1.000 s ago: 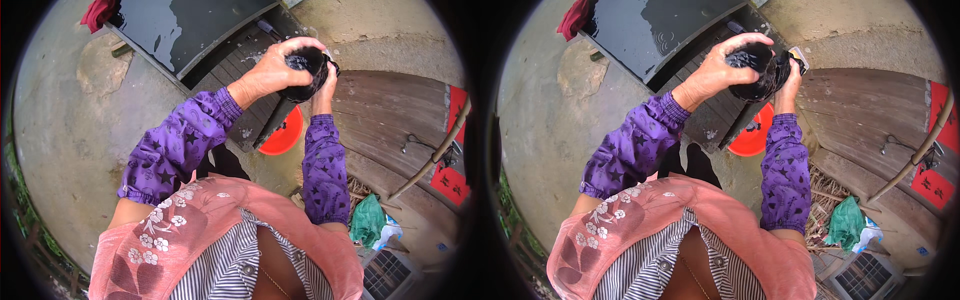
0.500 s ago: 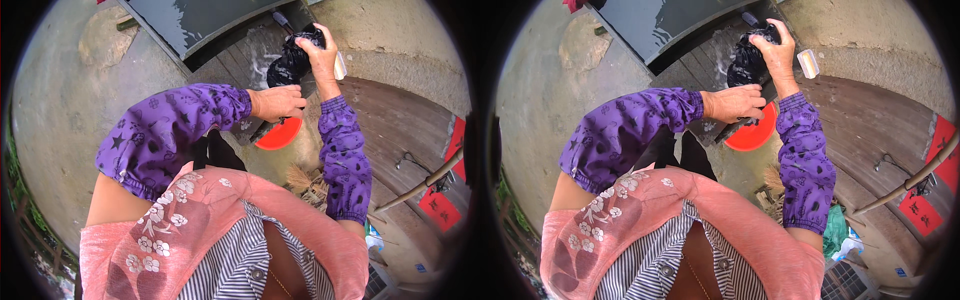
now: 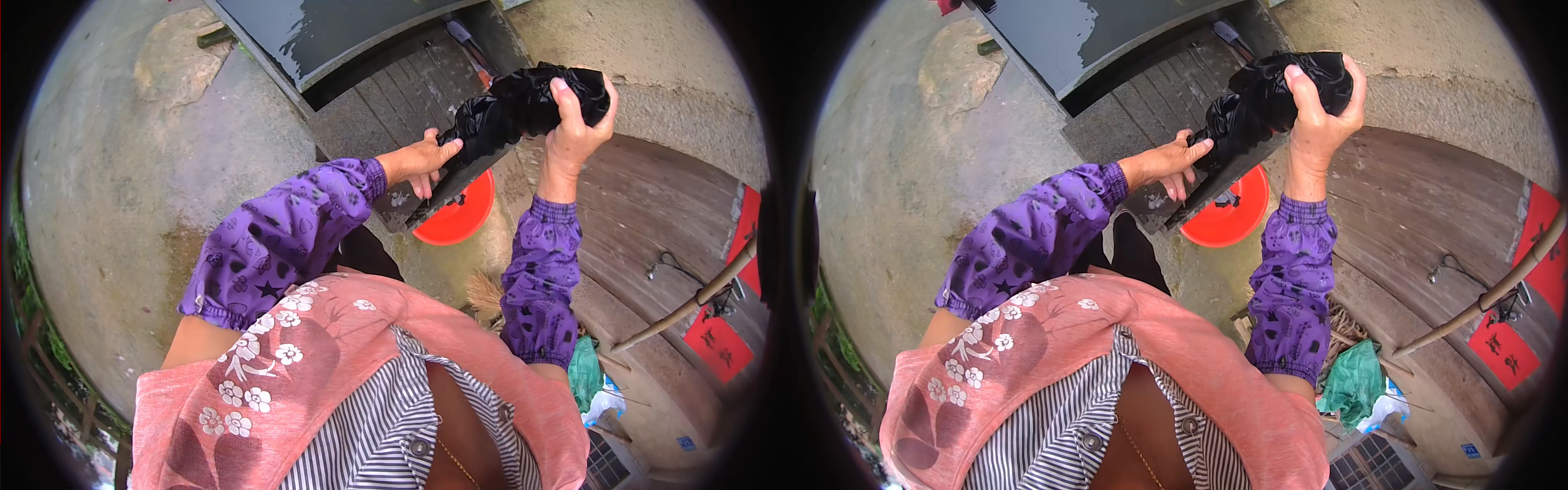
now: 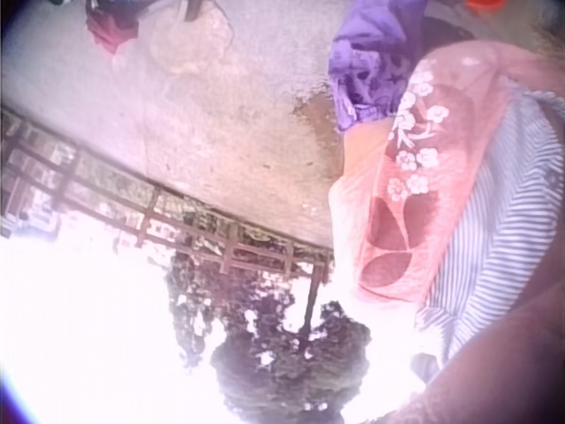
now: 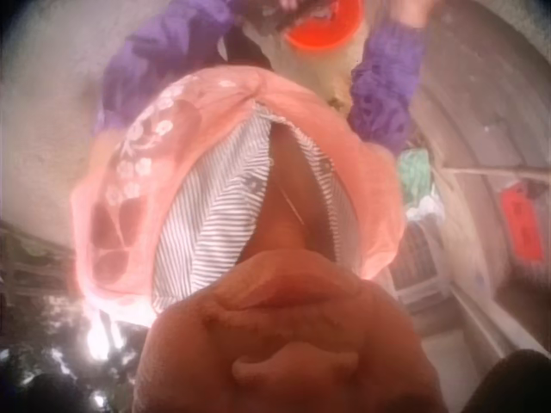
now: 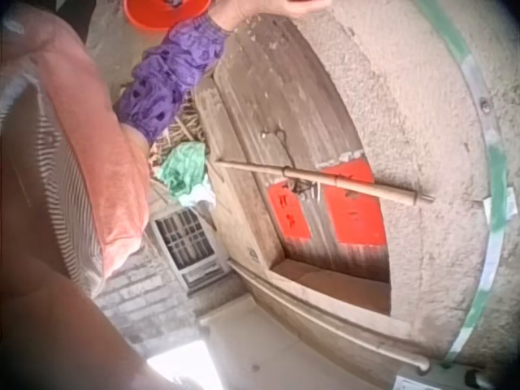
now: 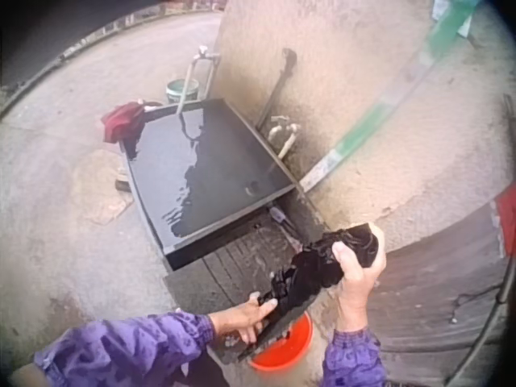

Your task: Washing individual pieces of clothing by hand in a basin and wringing them out.

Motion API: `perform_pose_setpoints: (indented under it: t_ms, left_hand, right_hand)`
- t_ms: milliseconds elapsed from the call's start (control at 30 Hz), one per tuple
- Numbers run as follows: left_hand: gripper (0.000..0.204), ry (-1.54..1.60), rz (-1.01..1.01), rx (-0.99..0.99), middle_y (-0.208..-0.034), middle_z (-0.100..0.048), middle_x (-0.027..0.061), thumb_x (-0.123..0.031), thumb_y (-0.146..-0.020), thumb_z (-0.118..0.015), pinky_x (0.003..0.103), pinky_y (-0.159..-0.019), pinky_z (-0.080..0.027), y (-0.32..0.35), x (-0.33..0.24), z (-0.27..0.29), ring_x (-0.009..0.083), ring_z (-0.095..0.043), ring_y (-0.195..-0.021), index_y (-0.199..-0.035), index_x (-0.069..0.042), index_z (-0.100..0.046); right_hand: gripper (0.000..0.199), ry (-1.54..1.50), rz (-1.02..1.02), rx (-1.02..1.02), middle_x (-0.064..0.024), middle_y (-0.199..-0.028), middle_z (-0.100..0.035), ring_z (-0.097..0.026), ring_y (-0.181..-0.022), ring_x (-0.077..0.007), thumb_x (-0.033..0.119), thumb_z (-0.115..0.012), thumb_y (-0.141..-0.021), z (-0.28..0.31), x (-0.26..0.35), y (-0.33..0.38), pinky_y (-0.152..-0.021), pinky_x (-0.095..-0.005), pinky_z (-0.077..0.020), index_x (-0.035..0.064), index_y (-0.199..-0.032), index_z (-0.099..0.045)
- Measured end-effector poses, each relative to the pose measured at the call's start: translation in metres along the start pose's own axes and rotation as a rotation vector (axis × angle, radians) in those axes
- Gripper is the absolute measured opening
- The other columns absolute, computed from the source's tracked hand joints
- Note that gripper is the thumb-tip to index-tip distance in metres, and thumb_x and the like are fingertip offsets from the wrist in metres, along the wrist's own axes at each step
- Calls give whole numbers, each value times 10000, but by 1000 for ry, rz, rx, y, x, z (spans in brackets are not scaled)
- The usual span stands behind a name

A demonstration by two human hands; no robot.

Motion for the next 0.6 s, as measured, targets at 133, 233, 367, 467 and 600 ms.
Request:
perform_pose_setpoints:
  t_ms: [133,233,367,467,600]
  left_hand:
    - [962,554,81,370,-1002,-563,326,-669,-846,-363,458,-831,-508,-16,11,-29,385,-617,-909,-1393,68,-75]
    - [869,985,-187,613,-1310,-339,338,-697,-803,-411,542,-939,-415,-29,-24,-40,421,-469,-1155,-1391,-74,-270]
    - [822,1026,-440,491,-1341,-438,77,-731,-760,-441,526,-990,-353,-12,-82,-27,294,-438,-1220,-1340,-152,-374]
    - [764,1250,-295,563,-1177,-569,165,-666,-809,-463,447,-937,-438,-21,-91,-30,298,-534,-1105,-1215,-20,-499]
    - [436,1032,-344,270,-941,-658,153,-417,-835,-603,411,-800,-519,-27,-103,-16,307,-644,-831,-1023,-25,-577]
  right_hand:
    - [446,-97,166,91,-156,-919,-575,-586,-822,-231,-75,-636,-640,0,56,11,-741,-355,-515,-24,-1054,-477]
    - [494,-231,278,153,-191,-945,-514,-532,-862,-333,32,-614,-635,10,88,25,-770,-508,-475,24,-1092,-428]
    - [564,-216,411,328,-126,-1062,-476,-518,-895,-364,185,-599,-661,10,125,66,-780,-483,-449,170,-1203,-442]
    - [569,-217,475,477,-120,-1082,-452,-507,-918,-372,257,-652,-716,8,145,83,-749,-489,-452,189,-1227,-413]
    - [516,-237,371,533,-118,-981,-483,-550,-856,-377,210,-758,-675,4,154,90,-723,-523,-467,185,-1070,-428]
Point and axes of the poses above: each hand's wrist, its own y-axis away from the middle knuckle, its own z-axis out of the back of the hand, x = y × z, the point moved 6 cm from there along -y, towards the middle knuckle
